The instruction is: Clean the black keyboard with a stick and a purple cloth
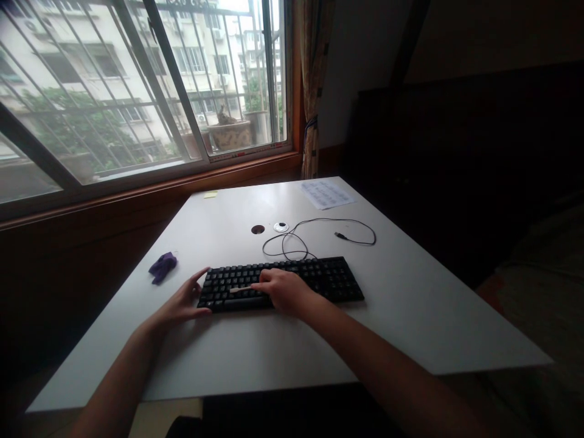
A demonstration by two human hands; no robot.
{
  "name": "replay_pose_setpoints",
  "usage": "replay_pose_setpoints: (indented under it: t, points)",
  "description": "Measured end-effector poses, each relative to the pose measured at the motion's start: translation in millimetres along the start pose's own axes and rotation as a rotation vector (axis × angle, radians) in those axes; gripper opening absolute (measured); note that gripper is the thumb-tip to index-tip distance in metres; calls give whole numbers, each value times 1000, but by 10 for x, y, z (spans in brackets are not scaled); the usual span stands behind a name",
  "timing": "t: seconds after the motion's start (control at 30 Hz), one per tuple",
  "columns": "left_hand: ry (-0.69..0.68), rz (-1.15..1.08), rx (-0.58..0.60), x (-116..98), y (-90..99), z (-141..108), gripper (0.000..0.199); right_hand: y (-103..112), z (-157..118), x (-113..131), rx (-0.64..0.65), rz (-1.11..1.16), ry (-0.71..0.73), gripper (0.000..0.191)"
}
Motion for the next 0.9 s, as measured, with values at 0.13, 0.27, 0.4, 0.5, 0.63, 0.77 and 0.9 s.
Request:
replay_pose_setpoints:
  t: [0.13,0.27,0.4,0.5,0.63,0.77,0.9]
  points:
    - [-11,-1,-13,21,-9,-1,106,-188,392,394,51,-24,48,47]
    - [-25,26,-17,7,-9,5,106,-286,635,664,55,-74,117,36]
    - [-22,23,-14,8,-5,5,106,-268,623,642,58,-116,146,34]
    - [-17,6,-4,13,-1,0,107,-165,458,465,71,-132,125,38]
    - [0,11,1,-3,14,-3,106,51,135,149,75,-170,113,45]
    - [9,28,10,-24,24,-1,105,313,-209,-220,76,-202,91,52]
    - [19,-9,8,0,14,-1,104,606,-554,-571,76,-229,45,56]
Point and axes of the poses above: each hand's wrist, its own z-axis towards the middle knuckle, its own y-axis out of the back of the hand, x = y × z, the point moved 2 cm from there along z, towards the middle knuckle, and after that the axes turned 13 degrees about -x, right-handed, at the moved point
